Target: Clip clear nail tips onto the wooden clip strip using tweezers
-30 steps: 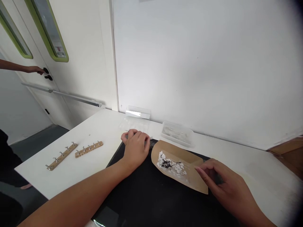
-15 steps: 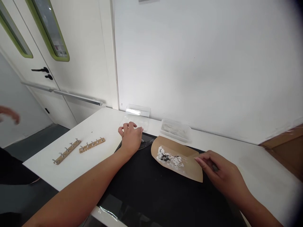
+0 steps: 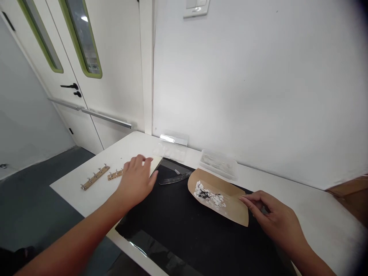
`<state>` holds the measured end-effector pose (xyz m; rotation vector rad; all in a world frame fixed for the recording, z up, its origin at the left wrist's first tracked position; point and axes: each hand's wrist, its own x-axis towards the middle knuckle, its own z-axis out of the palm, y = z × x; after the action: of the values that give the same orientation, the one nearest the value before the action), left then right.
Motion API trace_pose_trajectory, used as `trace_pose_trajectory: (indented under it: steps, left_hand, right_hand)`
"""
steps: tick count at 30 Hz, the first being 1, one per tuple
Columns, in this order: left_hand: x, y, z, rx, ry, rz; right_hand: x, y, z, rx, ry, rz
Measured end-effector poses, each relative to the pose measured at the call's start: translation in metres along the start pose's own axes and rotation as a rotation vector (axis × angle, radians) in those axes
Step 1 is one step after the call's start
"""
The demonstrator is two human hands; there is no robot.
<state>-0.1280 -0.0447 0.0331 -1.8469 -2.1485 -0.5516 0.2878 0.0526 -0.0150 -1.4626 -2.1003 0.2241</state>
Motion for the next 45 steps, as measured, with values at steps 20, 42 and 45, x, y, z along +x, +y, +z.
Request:
trace_pose_trajectory:
  steps: [20, 42, 45]
  left_hand:
    - [-0.074, -0.097, -0.023, -0.1, 0.079, -0.347]
    - [0.023, -0.137, 0.01, 0.018, -0.44, -0.169]
    - [0.022, -0.137, 0.011, -0.015, -0.428, -0.176]
  right_hand:
    - [0.001, -0.002, -0.003, 0.076, 0.036, 0.078]
    - [0.001, -0.005, 0.0, 0.021, 0.015, 0.012]
    - [0.001, -0.005, 0.0, 0.032, 0.014, 0.003]
